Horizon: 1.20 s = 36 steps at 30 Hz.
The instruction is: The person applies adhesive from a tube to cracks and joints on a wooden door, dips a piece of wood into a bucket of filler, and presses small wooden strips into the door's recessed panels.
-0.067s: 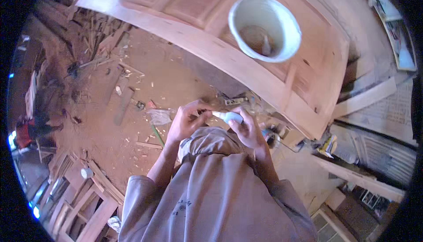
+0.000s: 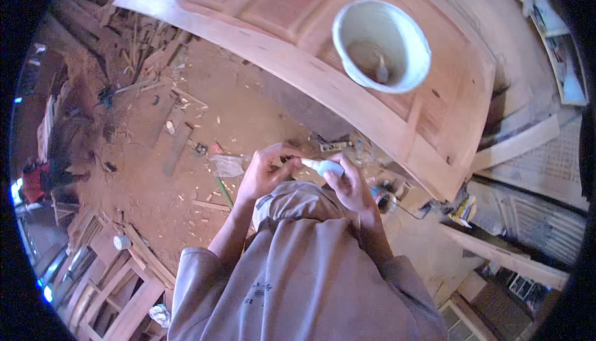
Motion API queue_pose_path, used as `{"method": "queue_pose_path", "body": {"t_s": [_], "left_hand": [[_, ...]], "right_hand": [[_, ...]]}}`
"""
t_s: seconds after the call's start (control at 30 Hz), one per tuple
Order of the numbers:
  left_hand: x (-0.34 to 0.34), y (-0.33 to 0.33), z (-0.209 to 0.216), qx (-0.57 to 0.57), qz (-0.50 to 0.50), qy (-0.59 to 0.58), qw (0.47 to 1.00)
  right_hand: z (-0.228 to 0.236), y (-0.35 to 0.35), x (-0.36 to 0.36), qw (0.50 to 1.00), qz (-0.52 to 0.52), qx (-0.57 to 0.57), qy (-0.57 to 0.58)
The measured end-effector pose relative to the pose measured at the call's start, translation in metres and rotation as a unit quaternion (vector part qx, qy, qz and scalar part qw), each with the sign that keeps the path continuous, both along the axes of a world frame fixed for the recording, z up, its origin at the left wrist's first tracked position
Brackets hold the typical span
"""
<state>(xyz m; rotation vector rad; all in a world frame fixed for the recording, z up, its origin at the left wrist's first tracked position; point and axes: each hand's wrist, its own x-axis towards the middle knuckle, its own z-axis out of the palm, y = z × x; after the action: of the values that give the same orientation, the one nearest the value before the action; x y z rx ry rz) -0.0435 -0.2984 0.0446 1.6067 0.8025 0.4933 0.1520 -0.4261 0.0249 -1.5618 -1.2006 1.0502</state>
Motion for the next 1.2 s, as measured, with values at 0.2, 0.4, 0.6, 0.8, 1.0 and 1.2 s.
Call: {"method": "queue_pose_path", "body": {"t_s": [0.2,0.4,0.6,0.8,1.0,1.2], "left_hand": [[-0.061,0.013,0.005,0.054,0.050,0.046,0.996],[-0.105,0.015,-0.005,-0.067,0.155,0.036,0.985],[-0.118,0.017,-0.002,-0.064,0.202,-0.057,0.976],[-0.119,0.023,0.017,-0.040,0.234,0.025,0.971],[-0.111,0.032,-0.006,-0.096,0.280,-0.037,0.954],[-0.087,0.046,0.002,-0.174,0.326,-0.056,0.927]], "right_hand": [[0.014,0.034,-0.063,0.998,0.003,0.036,-0.042],[0.013,0.060,-0.097,0.969,0.085,0.124,-0.195],[0.021,0.079,-0.112,0.990,0.130,0.023,-0.052],[0.032,0.098,-0.121,0.970,0.134,0.117,-0.164],[0.024,0.110,-0.115,0.942,0.143,0.155,-0.262],[0.008,0.122,-0.106,0.898,0.074,0.223,-0.371]]}}
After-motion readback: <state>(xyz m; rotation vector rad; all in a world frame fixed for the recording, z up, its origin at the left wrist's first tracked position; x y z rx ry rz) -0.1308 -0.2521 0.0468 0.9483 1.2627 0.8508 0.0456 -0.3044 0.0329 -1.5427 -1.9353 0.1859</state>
